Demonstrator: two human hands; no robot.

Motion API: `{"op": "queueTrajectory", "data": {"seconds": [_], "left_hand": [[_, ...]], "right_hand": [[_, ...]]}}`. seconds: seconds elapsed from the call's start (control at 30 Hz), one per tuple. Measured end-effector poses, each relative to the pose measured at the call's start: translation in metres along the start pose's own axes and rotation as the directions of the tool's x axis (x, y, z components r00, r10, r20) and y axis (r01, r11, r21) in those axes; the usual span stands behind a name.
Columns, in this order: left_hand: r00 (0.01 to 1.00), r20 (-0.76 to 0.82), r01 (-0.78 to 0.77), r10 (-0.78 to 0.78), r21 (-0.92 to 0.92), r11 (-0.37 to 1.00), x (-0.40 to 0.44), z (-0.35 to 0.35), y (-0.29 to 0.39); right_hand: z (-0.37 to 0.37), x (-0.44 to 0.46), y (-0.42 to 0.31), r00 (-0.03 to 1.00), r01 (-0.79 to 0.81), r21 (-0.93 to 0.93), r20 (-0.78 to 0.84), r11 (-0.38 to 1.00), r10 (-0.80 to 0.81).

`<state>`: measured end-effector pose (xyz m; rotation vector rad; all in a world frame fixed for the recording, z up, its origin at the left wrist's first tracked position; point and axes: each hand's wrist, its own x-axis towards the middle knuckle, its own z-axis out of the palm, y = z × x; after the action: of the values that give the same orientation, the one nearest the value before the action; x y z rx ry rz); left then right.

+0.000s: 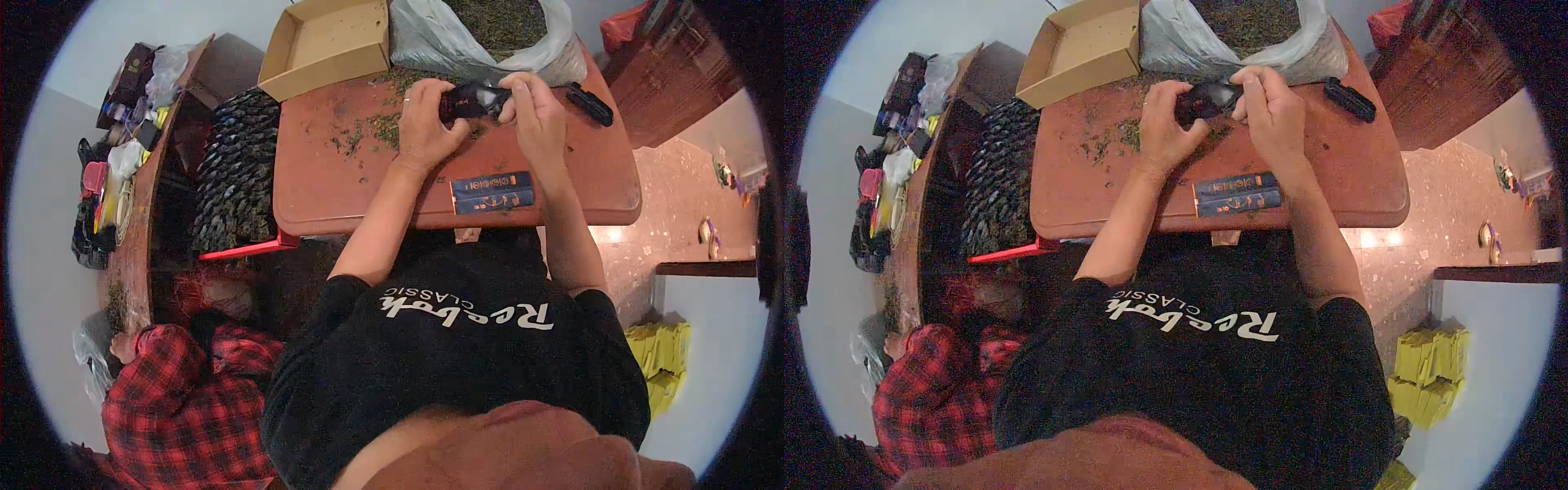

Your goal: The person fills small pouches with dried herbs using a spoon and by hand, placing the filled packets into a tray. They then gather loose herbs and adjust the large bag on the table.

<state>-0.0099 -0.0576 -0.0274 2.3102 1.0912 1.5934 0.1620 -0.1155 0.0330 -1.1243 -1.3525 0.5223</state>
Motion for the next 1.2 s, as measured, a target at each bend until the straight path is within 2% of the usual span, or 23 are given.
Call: {"op": "queueTrajectory", "data": {"seconds": [0.13, 0.43, 0.53, 0.63, 0.73, 0.83, 0.93, 1.03, 1.1, 1.13, 1.2], "left_hand": [[0.999, -0.02, 0.037, -0.037, -0.03, 0.999, 0.001, -0.001, -0.004], [0.996, -0.079, 0.046, -0.05, -0.049, 0.998, 0.003, -0.003, -0.003], [0.996, -0.073, 0.052, -0.055, -0.054, 0.997, 0.004, -0.003, -0.002], [0.996, -0.073, 0.054, -0.059, -0.071, 0.996, 0.006, 0.0, -0.008], [0.985, -0.054, 0.156, -0.164, -0.119, 0.981, 0.013, 0.0, -0.005], [0.987, -0.066, 0.139, -0.144, -0.071, 0.988, 0.027, 0.001, -0.008], [0.973, -0.031, 0.225, -0.23, -0.12, 0.967, 0.047, 0.002, -0.007], [0.961, -0.074, 0.255, -0.265, -0.127, 0.959, 0.062, 0.009, -0.009], [0.962, -0.103, 0.242, -0.252, -0.101, 0.965, 0.06, 0.015, -0.016], [0.962, -0.117, 0.236, -0.245, -0.088, 0.968, 0.059, 0.017, -0.019], [0.967, -0.104, 0.228, -0.232, -0.052, 0.972, 0.056, 0.016, -0.023]], "right_hand": [[-0.006, 0.004, -0.006, 0.999, -0.039, 0.005, -0.038, 0.999, 0.039], [-0.032, 0.016, -0.003, 0.987, -0.046, 0.194, -0.144, 0.98, 0.075], [-0.04, 0.019, 0.0, 0.979, -0.03, 0.122, -0.199, 0.992, 0.054], [-0.047, 0.029, 0.013, 0.974, 0.007, 0.138, -0.225, 0.99, 0.024], [-0.059, 0.052, 0.035, 0.987, -0.018, 0.114, -0.156, 0.993, 0.036], [-0.057, 0.081, 0.048, 0.991, -0.015, 0.051, -0.134, 0.999, 0.022], [-0.053, 0.113, 0.052, 0.996, -0.045, -0.059, -0.081, 0.997, 0.04], [-0.041, 0.145, 0.071, 0.998, -0.046, -0.104, -0.055, 0.993, 0.041], [-0.033, 0.17, 0.095, 0.999, -0.034, -0.132, -0.028, 0.991, 0.031], [-0.029, 0.179, 0.094, 0.999, -0.032, -0.213, -0.022, 0.976, 0.028], [-0.019, 0.198, 0.103, 0.999, -0.003, -0.202, -0.041, 0.979, -0.005]]}}
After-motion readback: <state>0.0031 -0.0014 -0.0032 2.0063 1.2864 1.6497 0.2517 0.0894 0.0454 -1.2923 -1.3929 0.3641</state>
